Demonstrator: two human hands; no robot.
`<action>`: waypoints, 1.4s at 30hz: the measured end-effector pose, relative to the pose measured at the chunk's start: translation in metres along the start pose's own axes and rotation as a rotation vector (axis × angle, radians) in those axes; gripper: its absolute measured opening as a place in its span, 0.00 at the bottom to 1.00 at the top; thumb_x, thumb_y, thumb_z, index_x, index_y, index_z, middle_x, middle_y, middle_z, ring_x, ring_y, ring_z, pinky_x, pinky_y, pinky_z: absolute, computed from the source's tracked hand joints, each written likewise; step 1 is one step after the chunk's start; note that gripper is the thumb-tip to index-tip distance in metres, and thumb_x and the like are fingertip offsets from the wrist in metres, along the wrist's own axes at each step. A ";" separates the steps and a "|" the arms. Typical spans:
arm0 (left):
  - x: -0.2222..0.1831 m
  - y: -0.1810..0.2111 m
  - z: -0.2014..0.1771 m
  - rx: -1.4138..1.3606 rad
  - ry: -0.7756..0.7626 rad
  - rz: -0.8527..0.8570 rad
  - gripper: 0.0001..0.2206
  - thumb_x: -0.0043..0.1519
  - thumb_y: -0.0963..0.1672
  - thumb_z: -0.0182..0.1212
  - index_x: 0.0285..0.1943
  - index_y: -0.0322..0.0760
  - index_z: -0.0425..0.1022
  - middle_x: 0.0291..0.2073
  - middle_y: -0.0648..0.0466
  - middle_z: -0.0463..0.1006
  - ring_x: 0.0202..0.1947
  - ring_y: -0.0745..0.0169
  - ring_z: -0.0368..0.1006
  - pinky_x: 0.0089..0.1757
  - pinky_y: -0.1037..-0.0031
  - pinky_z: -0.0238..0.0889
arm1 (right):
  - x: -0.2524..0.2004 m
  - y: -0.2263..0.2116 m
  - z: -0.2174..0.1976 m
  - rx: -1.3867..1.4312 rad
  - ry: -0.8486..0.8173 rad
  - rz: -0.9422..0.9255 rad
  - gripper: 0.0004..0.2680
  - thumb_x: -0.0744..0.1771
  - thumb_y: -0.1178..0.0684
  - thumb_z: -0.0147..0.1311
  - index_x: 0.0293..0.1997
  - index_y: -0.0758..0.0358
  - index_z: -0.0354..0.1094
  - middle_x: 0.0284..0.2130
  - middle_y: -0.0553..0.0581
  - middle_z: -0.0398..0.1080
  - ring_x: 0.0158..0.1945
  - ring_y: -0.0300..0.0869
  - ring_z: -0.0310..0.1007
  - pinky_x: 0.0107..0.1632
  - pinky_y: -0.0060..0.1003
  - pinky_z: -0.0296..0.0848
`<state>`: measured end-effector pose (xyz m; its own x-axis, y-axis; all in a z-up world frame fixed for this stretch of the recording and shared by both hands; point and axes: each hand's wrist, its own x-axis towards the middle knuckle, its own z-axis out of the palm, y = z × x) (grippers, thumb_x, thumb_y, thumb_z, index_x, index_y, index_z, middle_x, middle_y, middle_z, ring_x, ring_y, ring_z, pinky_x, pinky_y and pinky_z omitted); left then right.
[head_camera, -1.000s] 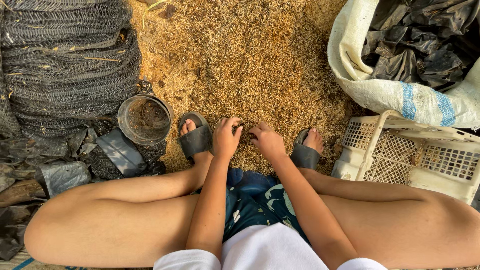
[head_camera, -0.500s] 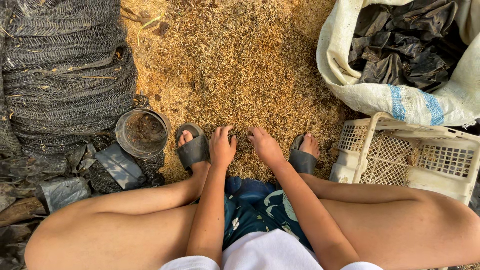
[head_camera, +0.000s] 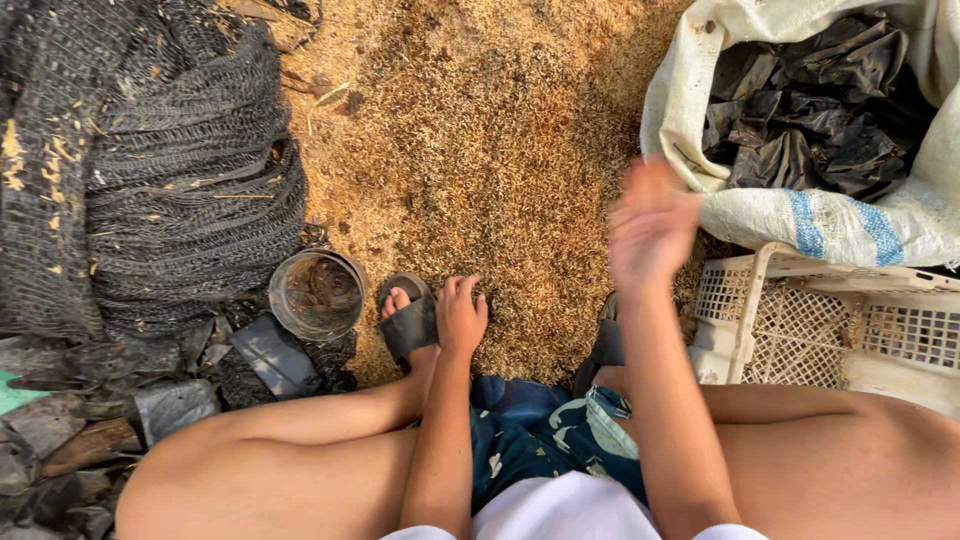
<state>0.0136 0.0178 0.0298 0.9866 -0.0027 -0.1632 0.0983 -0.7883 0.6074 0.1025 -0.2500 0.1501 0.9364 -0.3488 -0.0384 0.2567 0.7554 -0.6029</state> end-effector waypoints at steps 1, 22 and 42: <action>-0.002 0.002 -0.001 0.010 -0.008 -0.013 0.15 0.63 0.45 0.63 0.59 0.44 0.73 0.54 0.46 0.71 0.56 0.42 0.68 0.56 0.55 0.63 | 0.015 -0.003 -0.004 -0.117 0.225 -0.017 0.17 0.76 0.42 0.38 0.69 0.65 0.56 0.59 0.63 0.69 0.56 0.44 0.74 0.55 0.39 0.76; -0.016 0.052 0.035 0.445 -0.107 0.305 0.15 0.61 0.42 0.63 0.58 0.39 0.73 0.58 0.53 0.71 0.57 0.54 0.69 0.56 0.64 0.64 | -0.053 0.164 -0.096 -2.111 -0.428 0.349 0.12 0.68 0.60 0.53 0.57 0.54 0.74 0.54 0.63 0.73 0.52 0.51 0.76 0.48 0.41 0.81; 0.012 -0.007 0.010 -0.278 -0.100 -0.166 0.13 0.62 0.51 0.62 0.46 0.41 0.81 0.37 0.50 0.84 0.38 0.49 0.80 0.42 0.61 0.72 | -0.085 0.086 -0.053 -1.655 -0.480 0.488 0.10 0.66 0.50 0.60 0.48 0.59 0.79 0.41 0.60 0.81 0.39 0.50 0.82 0.47 0.42 0.78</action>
<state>0.0231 0.0172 0.0159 0.9378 0.0407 -0.3449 0.3022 -0.5850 0.7526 0.0326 -0.1845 0.0593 0.9046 0.1169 -0.4098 -0.2371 -0.6609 -0.7120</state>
